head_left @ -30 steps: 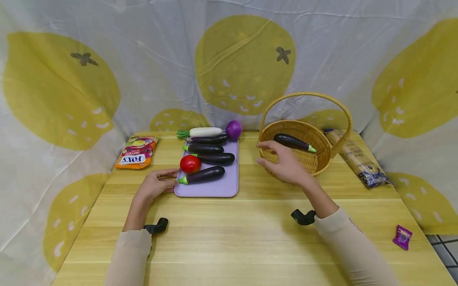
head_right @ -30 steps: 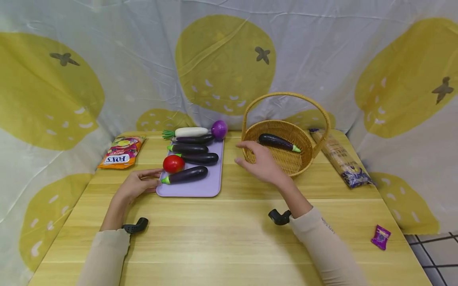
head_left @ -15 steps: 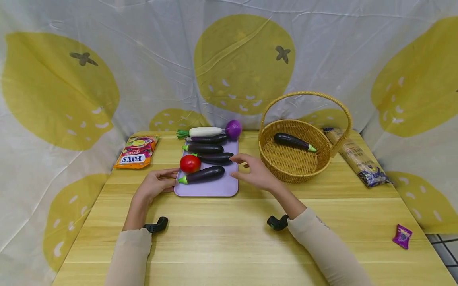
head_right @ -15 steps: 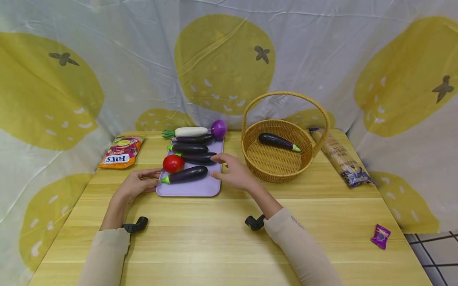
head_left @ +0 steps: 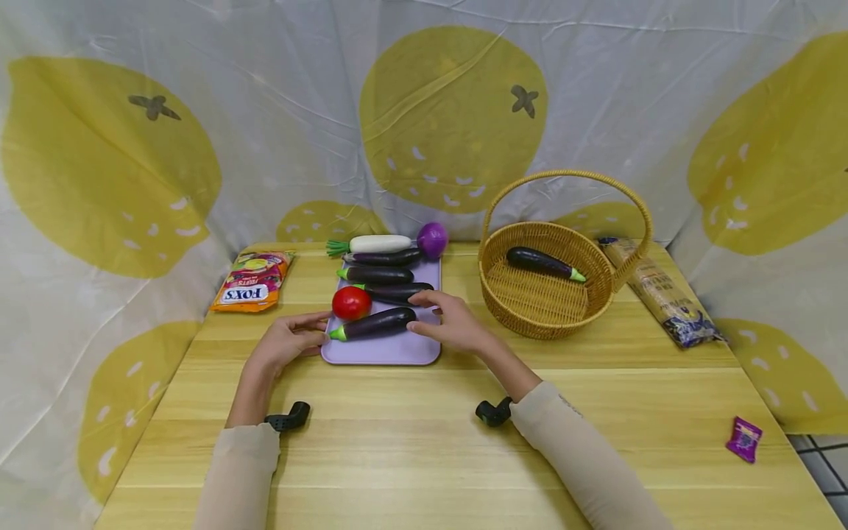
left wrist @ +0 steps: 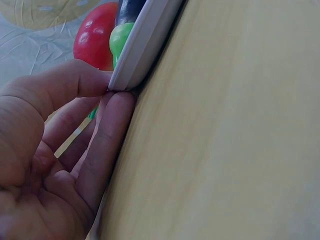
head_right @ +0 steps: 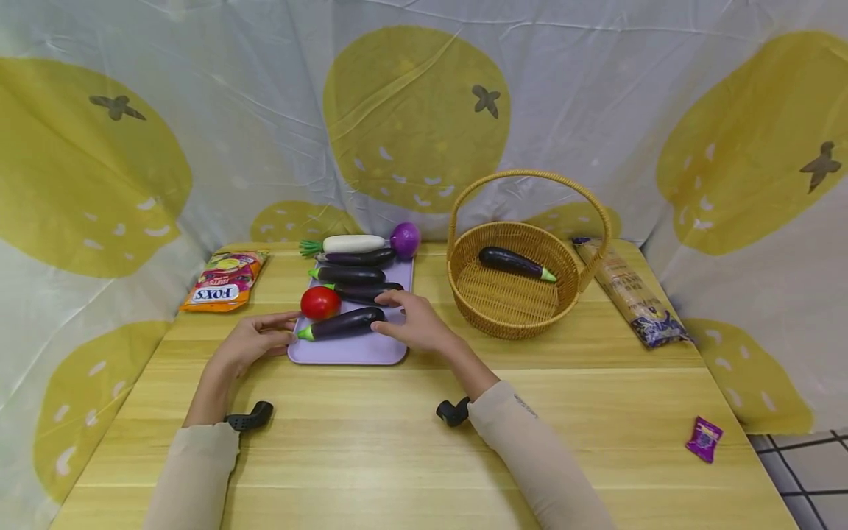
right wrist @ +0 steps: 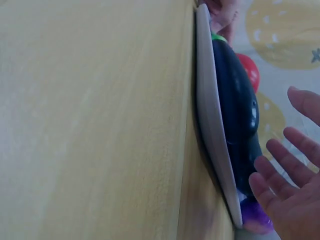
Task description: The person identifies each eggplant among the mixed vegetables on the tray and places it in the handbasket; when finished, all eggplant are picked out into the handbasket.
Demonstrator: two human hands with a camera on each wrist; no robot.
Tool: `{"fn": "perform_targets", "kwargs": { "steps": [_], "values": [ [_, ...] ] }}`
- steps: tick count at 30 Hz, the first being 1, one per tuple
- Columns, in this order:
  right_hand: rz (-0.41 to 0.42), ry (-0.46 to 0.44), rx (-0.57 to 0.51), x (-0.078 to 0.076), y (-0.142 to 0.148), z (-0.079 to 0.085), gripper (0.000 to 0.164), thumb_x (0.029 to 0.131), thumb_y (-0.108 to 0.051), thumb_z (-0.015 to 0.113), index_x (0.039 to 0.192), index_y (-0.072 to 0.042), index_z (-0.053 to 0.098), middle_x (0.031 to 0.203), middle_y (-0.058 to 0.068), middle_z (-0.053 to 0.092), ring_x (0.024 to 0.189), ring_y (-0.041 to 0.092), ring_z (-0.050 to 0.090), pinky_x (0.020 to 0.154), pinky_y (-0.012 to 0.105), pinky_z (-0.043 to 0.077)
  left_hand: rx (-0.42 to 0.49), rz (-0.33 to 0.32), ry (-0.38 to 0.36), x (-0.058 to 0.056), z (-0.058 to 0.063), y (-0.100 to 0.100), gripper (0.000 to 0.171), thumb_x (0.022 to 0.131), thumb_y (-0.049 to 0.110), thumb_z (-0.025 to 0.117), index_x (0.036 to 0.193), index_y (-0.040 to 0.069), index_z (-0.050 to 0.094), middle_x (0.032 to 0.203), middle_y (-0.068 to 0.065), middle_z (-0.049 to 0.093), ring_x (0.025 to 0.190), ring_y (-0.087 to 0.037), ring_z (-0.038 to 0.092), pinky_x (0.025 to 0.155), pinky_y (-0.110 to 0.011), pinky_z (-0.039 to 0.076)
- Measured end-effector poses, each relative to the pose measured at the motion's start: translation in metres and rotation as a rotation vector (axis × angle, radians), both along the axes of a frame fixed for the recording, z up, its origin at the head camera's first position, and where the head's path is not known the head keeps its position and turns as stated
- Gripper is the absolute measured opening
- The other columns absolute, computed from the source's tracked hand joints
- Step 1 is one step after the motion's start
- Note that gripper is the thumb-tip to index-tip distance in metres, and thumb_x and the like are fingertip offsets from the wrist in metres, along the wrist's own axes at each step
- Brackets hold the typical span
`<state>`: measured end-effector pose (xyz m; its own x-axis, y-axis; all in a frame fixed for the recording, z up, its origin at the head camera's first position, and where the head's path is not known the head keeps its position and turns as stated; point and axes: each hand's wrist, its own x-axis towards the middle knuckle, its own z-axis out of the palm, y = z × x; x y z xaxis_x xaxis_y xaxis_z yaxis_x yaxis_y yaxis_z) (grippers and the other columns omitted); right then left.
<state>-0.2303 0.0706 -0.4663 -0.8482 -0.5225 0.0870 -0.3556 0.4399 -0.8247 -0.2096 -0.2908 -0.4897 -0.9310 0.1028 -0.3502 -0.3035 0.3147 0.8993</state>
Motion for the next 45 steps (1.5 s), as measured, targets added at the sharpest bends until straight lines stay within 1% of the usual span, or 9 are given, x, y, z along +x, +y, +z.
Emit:
{"fn": "perform_targets", "kwargs": {
  "steps": [4, 12, 15, 19, 23, 29, 33, 39, 45],
  "values": [
    [-0.015, 0.002, 0.002, -0.001, -0.003, -0.001, 0.054, 0.095, -0.033, 0.076, 0.140, -0.009, 0.060, 0.141, 0.005, 0.063, 0.132, 0.023, 0.057, 0.115, 0.038, 0.047, 0.006, 0.003, 0.000, 0.000, 0.001, 0.000, 0.062, 0.090, 0.011, 0.080, 0.148, 0.014, 0.058, 0.127, -0.011, 0.065, 0.094, -0.009, 0.068, 0.082, -0.029, 0.064],
    [-0.009, 0.002, -0.019, -0.003, -0.010, -0.003, 0.054, 0.093, -0.031, 0.077, 0.139, -0.007, 0.061, 0.140, 0.008, 0.064, 0.132, 0.024, 0.058, 0.115, 0.042, 0.047, -0.002, 0.001, 0.003, -0.001, 0.001, 0.000, 0.061, 0.090, 0.012, 0.080, 0.147, 0.014, 0.058, 0.127, -0.011, 0.066, 0.095, -0.009, 0.069, 0.083, -0.030, 0.064],
    [-0.016, 0.004, -0.009, -0.003, -0.013, -0.005, 0.053, 0.093, -0.032, 0.077, 0.138, -0.009, 0.062, 0.139, 0.006, 0.065, 0.132, 0.022, 0.058, 0.115, 0.041, 0.046, -0.002, 0.007, 0.006, -0.001, 0.000, 0.000, 0.060, 0.090, 0.012, 0.080, 0.147, 0.014, 0.059, 0.126, -0.011, 0.066, 0.094, -0.009, 0.069, 0.083, -0.029, 0.064],
    [-0.025, -0.003, 0.009, -0.003, -0.017, -0.008, 0.052, 0.093, -0.032, 0.077, 0.138, -0.011, 0.063, 0.138, 0.005, 0.066, 0.130, 0.022, 0.058, 0.115, 0.041, 0.044, -0.005, -0.003, 0.016, -0.001, 0.001, 0.002, 0.059, 0.091, 0.011, 0.078, 0.147, 0.012, 0.059, 0.129, -0.014, 0.065, 0.095, -0.008, 0.068, 0.083, -0.028, 0.063],
    [-0.022, 0.022, 0.027, -0.004, -0.022, -0.011, 0.051, 0.092, -0.032, 0.078, 0.137, -0.011, 0.064, 0.138, 0.006, 0.065, 0.130, 0.024, 0.058, 0.115, 0.041, 0.044, -0.004, -0.013, 0.017, 0.001, 0.002, 0.003, 0.060, 0.092, 0.012, 0.077, 0.148, 0.012, 0.057, 0.132, -0.017, 0.063, 0.096, -0.006, 0.067, 0.083, -0.027, 0.063],
    [-0.018, 0.051, 0.089, -0.005, -0.029, -0.018, 0.052, 0.093, -0.035, 0.077, 0.138, -0.014, 0.062, 0.144, 0.006, 0.062, 0.139, 0.025, 0.052, 0.121, 0.041, 0.039, 0.002, -0.018, 0.017, 0.002, 0.003, 0.003, 0.061, 0.092, 0.012, 0.078, 0.149, 0.012, 0.057, 0.133, -0.017, 0.063, 0.096, -0.006, 0.068, 0.082, -0.027, 0.063],
    [0.001, 0.068, 0.132, -0.005, -0.033, -0.019, 0.054, 0.094, -0.035, 0.076, 0.142, -0.015, 0.060, 0.148, 0.007, 0.058, 0.143, 0.025, 0.048, 0.124, 0.041, 0.035, 0.000, -0.011, 0.019, 0.001, 0.000, 0.002, 0.061, 0.091, 0.011, 0.078, 0.148, 0.012, 0.058, 0.129, -0.014, 0.065, 0.095, -0.007, 0.068, 0.082, -0.028, 0.063],
    [0.039, 0.112, 0.210, -0.005, -0.038, -0.019, 0.055, 0.097, -0.035, 0.072, 0.147, -0.017, 0.056, 0.151, 0.007, 0.056, 0.143, 0.028, 0.048, 0.124, 0.046, 0.035, 0.007, 0.000, 0.016, 0.000, -0.001, 0.002, 0.060, 0.090, 0.009, 0.079, 0.146, 0.011, 0.059, 0.124, -0.008, 0.067, 0.095, -0.008, 0.069, 0.082, -0.030, 0.064],
    [0.045, 0.122, 0.244, -0.005, -0.043, -0.020, 0.051, 0.100, -0.034, 0.068, 0.147, -0.019, 0.056, 0.151, 0.008, 0.056, 0.142, 0.030, 0.047, 0.123, 0.047, 0.035, 0.015, -0.002, 0.014, 0.001, 0.000, 0.002, 0.061, 0.090, 0.010, 0.079, 0.148, 0.012, 0.058, 0.126, -0.009, 0.067, 0.096, -0.008, 0.069, 0.083, -0.030, 0.064]
  ]
}}
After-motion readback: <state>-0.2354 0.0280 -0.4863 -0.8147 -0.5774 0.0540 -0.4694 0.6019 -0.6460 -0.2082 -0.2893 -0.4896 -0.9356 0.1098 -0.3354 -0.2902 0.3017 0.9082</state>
